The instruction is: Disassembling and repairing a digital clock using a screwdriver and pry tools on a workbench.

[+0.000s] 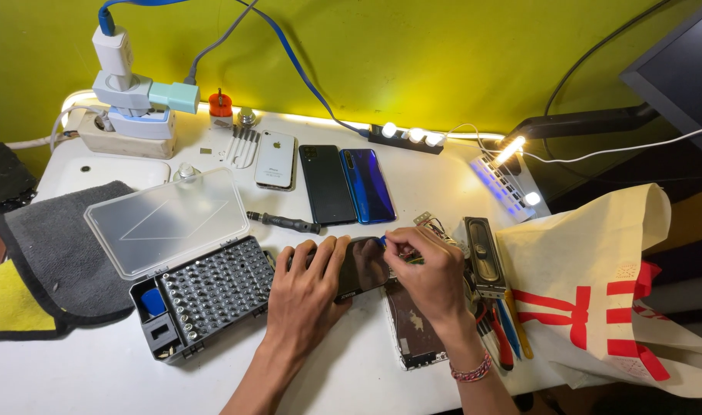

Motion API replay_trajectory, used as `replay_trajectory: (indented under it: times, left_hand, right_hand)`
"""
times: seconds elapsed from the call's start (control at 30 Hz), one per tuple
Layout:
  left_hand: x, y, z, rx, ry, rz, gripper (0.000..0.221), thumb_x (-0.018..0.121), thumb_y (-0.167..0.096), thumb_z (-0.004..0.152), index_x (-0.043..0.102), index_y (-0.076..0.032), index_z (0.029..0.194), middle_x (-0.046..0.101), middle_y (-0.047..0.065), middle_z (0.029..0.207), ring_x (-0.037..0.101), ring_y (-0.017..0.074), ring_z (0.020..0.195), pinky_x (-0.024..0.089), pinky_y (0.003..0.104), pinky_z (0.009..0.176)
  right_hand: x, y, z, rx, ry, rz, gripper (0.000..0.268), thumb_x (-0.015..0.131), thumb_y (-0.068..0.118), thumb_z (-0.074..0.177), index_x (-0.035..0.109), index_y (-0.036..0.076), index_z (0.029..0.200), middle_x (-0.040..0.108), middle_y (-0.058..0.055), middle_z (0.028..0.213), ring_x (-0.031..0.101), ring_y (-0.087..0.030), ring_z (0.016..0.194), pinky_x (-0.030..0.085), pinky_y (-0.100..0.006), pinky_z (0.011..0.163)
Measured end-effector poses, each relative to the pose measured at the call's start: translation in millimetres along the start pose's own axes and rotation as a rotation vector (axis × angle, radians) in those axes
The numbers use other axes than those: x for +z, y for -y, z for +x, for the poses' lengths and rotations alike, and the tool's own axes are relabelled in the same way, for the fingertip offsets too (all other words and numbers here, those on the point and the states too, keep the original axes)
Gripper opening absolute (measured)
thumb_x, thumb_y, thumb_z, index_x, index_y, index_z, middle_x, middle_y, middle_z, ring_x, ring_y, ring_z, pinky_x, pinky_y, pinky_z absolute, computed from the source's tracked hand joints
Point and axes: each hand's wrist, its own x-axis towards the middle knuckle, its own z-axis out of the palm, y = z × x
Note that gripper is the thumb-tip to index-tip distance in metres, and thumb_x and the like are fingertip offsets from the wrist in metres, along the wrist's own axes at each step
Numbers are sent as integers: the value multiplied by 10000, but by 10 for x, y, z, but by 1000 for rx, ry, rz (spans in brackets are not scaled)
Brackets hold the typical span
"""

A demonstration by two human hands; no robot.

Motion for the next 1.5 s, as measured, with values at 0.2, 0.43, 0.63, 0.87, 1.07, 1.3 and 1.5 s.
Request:
replay_trajectory:
  times: [0.2,0.43,0.63,0.87,1.07,1.3,1.5]
  left_hand:
    - [-14,-13,7,6,-29,3,1021,914,-568,535,576,-115,1385,637,29,1232,577,250,1012,463,408,905]
    - [11,-18,-11,15,-47,25,1013,899,-571,544,576,-120,1391,635,29,1211,578,249,1007,466,410,898]
    - [1,-4,15,13,-65,20,956,885,-543,581,583,-110,1379,635,29,1211,582,247,988,471,411,894]
    - [-17,-7,8,7,-18,10,1102,921,-636,510,565,-113,1413,625,30,1240,577,251,1028,464,421,920]
    - [-23,-4,8,9,-22,24,1059,898,-627,553,560,-117,1417,620,27,1259,589,252,1039,460,414,920]
    - [-20,-8,5,4,-27,12,1075,915,-621,528,567,-119,1413,618,25,1272,586,256,1043,454,414,924]
    - [-12,-6,6,5,-18,16,1091,918,-610,510,563,-120,1418,610,16,1268,582,249,1035,457,409,918]
  right_hand:
    - [-45,-75,39,292,129,247,100,802,44,812,806,76,906,811,-45,882,771,-119,774,654,-216,722]
    - [-14,-94,-126,449,94,345,137,769,55,852,788,64,987,817,-70,955,788,-152,864,673,-247,810]
    - [76,-125,-279,522,-19,380,177,761,50,867,754,25,1042,807,-105,977,803,-183,879,677,-270,841]
    - [64,33,-208,184,-86,107,138,745,-38,863,744,23,988,772,-70,938,736,-150,776,634,-243,742]
    - [107,-12,-256,253,-97,114,211,801,29,856,754,26,1062,786,-81,976,745,-150,776,641,-246,760]
    - [86,-31,-204,153,-78,64,163,777,-14,862,761,34,1017,784,-83,984,749,-166,805,630,-262,762]
    - [97,-16,-137,-57,-86,-26,200,761,-126,831,747,-7,991,770,-115,967,752,-224,895,619,-299,862]
